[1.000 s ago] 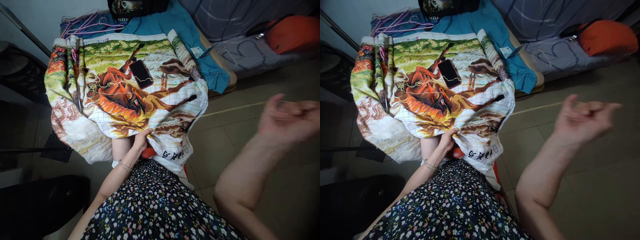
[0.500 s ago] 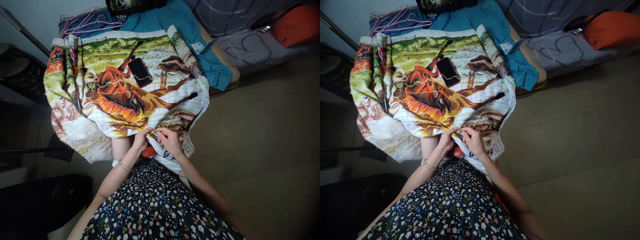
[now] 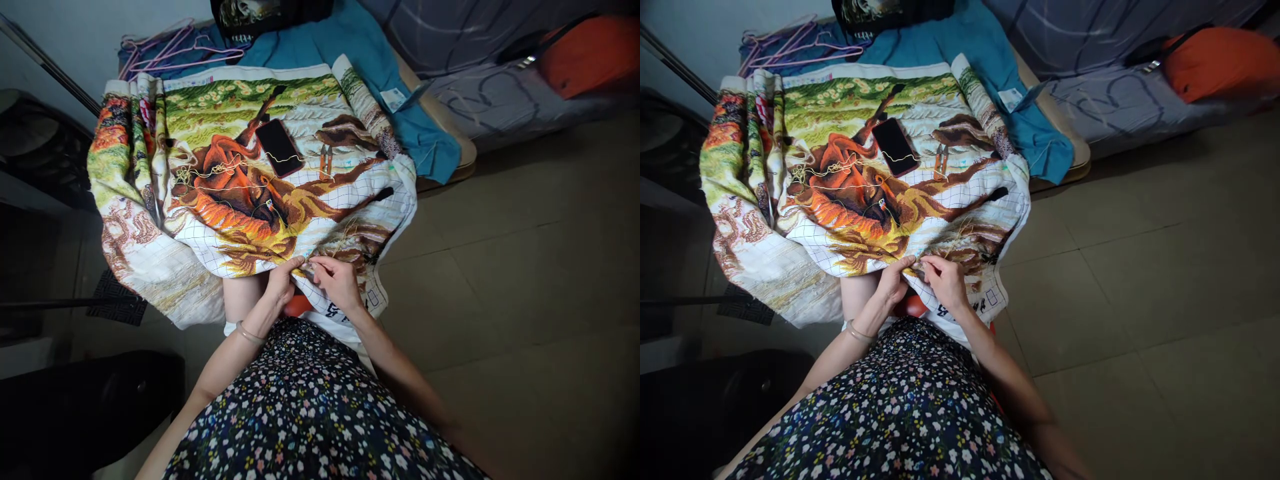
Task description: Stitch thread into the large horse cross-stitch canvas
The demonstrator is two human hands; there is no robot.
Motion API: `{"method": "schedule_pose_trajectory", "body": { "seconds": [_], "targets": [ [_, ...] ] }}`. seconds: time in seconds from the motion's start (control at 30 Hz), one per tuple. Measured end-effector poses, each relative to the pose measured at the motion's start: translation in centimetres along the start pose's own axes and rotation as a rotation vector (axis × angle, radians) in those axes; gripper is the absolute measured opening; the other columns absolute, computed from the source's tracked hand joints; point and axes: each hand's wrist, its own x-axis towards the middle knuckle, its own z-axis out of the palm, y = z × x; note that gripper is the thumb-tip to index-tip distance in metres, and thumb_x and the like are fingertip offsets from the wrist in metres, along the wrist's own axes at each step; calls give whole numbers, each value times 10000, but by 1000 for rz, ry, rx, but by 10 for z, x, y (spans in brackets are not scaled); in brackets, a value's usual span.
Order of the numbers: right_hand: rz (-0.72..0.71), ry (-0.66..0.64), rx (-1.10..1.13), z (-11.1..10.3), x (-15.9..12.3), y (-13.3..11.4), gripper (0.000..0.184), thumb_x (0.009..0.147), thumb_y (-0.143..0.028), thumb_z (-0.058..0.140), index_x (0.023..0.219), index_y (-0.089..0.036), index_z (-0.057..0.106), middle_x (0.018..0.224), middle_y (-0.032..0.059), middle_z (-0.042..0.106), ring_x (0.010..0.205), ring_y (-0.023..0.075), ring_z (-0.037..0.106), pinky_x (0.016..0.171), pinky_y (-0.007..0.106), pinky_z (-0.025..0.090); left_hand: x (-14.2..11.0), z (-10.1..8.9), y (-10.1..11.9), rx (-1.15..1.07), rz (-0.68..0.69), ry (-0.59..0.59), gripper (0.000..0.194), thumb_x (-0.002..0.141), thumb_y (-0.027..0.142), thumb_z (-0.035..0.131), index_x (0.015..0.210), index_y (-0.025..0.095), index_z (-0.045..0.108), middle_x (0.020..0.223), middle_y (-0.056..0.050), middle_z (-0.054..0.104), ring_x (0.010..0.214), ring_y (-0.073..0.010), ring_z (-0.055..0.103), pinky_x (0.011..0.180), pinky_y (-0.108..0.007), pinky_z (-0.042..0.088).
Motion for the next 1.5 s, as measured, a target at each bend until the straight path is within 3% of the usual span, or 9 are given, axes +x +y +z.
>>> {"method": "schedule_pose_trajectory", "body": {
  "seconds": [0.23,0.47,0.6,0.83,1.27,1.4,1.5],
  "targets": [
    [-21,6,-30,-1,2,-1,330,843,-354,521,960,-128,730,556,7,597,449,106,474,449,224,402,0,0,0,4,-4,-7,298,497,128,777,770,128,658,700,-30,685,738,-181,650,811,-326,466],
    [-65,32,-196,4,3,-17,235,831,-287,509,850,-147,696,553,15,614,484,121,519,490,227,400,0,0,-1,25,10,-4,278,493,150,793,738,125,663,678,-18,681,628,-122,601,758,-289,463],
    [-6,43,-81,10,1,-18,175,824,-287,504,797,-167,629,576,8,615,490,117,525,494,224,410,-1,3,1,15,30,1,316,485,166,826,750,133,658,688,-8,685,649,-125,618,772,-287,473],
    [17,74,42,16,3,-7,230,772,-388,634,735,-162,657,687,51,673,598,145,572,529,242,445,-1,7,5,38,33,75,312,485,147,805,742,138,628,664,-16,663,848,-208,672,867,-336,473],
    [41,168,73,25,5,0,189,762,-343,624,735,-161,665,685,48,676,600,151,583,563,258,471,5,1,1,37,53,54,191,537,128,724,705,139,632,633,14,631,614,-108,558,760,-287,460],
    [105,208,150,24,7,-10,194,743,-336,646,840,-171,615,712,39,673,550,145,589,545,267,491,3,0,0,12,42,-7,284,536,149,780,792,146,659,709,-10,676,736,-156,630,805,-307,472],
    [26,219,50,18,9,-25,257,800,-299,589,1028,-179,597,726,30,670,585,161,611,596,282,496,0,0,-1,-25,60,-61,340,537,164,805,850,154,673,807,-29,713,801,-165,652,857,-318,476]
  ]
}}
